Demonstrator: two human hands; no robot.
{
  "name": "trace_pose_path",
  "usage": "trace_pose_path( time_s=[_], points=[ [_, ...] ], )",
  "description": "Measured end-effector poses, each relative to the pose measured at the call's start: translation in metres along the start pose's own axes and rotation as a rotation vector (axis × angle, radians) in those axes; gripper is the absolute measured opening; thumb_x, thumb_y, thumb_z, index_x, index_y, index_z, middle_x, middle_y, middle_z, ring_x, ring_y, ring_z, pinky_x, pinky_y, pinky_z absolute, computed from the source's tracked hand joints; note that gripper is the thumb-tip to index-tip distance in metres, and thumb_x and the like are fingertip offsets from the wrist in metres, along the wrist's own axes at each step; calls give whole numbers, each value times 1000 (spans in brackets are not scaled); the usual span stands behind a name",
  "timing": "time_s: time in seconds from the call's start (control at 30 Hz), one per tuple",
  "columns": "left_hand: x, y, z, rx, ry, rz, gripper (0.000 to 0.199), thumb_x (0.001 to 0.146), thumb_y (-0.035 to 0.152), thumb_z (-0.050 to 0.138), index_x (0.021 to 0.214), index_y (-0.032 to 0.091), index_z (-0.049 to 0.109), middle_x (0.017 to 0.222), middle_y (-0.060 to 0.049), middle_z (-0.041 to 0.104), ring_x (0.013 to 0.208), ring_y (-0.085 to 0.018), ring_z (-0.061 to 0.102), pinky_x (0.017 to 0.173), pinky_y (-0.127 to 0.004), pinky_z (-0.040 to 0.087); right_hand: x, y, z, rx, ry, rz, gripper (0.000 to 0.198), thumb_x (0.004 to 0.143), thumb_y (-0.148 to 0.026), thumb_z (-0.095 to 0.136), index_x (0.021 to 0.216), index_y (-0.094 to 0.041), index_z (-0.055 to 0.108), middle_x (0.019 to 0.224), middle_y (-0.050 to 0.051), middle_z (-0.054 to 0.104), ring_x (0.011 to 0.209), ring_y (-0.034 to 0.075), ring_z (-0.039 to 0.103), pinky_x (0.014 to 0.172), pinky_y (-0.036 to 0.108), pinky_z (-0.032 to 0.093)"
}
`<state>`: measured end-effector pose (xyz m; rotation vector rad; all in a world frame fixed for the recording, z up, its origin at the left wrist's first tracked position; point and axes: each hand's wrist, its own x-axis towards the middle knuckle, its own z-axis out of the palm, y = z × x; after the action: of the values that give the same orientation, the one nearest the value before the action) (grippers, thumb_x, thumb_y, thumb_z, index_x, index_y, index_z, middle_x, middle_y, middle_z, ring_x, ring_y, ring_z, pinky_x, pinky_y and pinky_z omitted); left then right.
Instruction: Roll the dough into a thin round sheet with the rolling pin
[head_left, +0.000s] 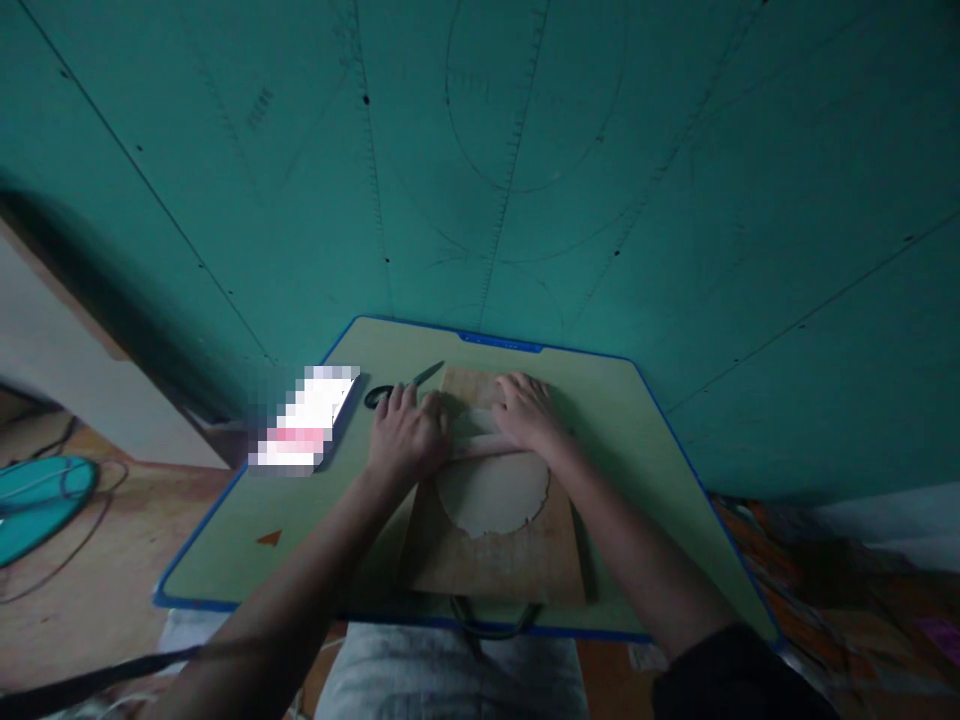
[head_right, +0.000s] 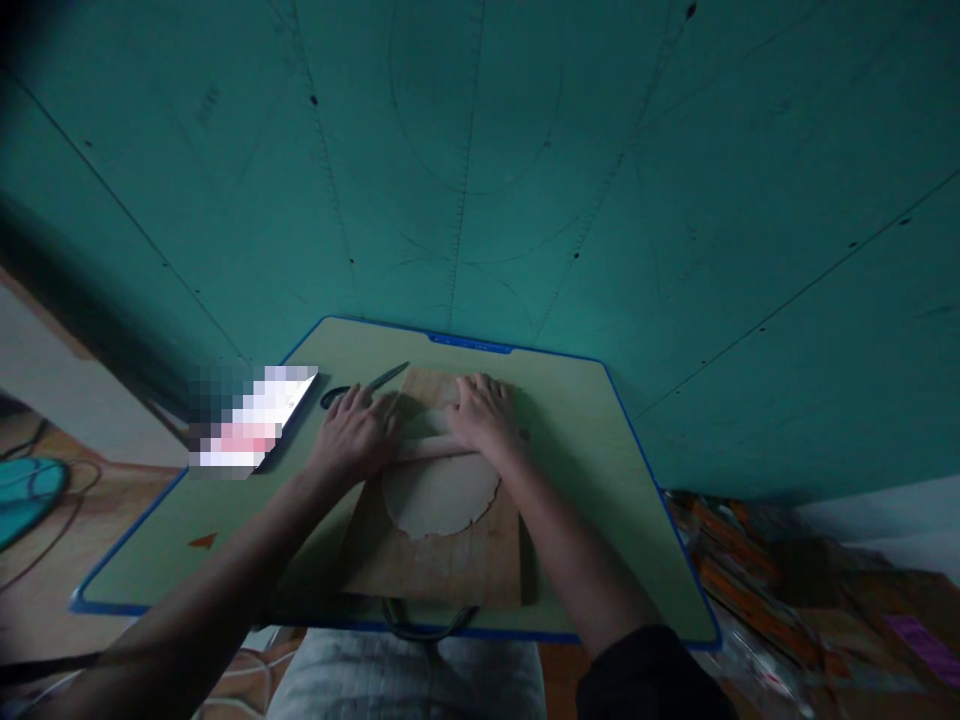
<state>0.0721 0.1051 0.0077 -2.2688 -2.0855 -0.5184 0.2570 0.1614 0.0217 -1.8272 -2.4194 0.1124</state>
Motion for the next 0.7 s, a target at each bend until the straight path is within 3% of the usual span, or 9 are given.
trace_pose_path(
  time_s=[0.1, 0.27, 0.5, 0.7],
  points=[
    [-6, 2, -2, -32, -5, 32, 42, 96, 31, 43, 129, 14, 61, 143, -19, 55, 140, -40, 42, 110, -60, 37, -9, 0, 0, -19, 9, -41, 44, 92, -25, 41, 133, -17, 57, 138, 14, 56, 128, 28, 49, 109, 44, 32],
    [-32, 11, -6, -43, 6, 93, 48, 95, 28, 42, 136, 9, 57, 146, -25, 50, 144, -43, 34, 114, -57, 34, -42, -1, 0, -60, 34, -69, 53, 92, -24, 44, 143, -13, 51, 152, 17, 46, 143, 29, 36, 120, 47, 15],
    [-13, 7, -3, -20, -18, 65, 47, 95, 29, 43, 137, 13, 57, 148, -22, 50, 143, -41, 37, 113, -62, 33, -16, -1, -1, -31, -11, -53, 51, 94, -25, 43, 143, -14, 50, 148, 16, 50, 137, 28, 43, 115, 46, 27],
    [-22, 6, 3, -27, 61, 139, 47, 95, 28, 42, 136, 12, 57, 144, -21, 54, 144, -39, 36, 113, -58, 36, -24, 3, 5, -40, 0, -106, 54, 93, -27, 44, 145, -17, 48, 153, 15, 45, 143, 29, 36, 119, 50, 18]
  ],
)
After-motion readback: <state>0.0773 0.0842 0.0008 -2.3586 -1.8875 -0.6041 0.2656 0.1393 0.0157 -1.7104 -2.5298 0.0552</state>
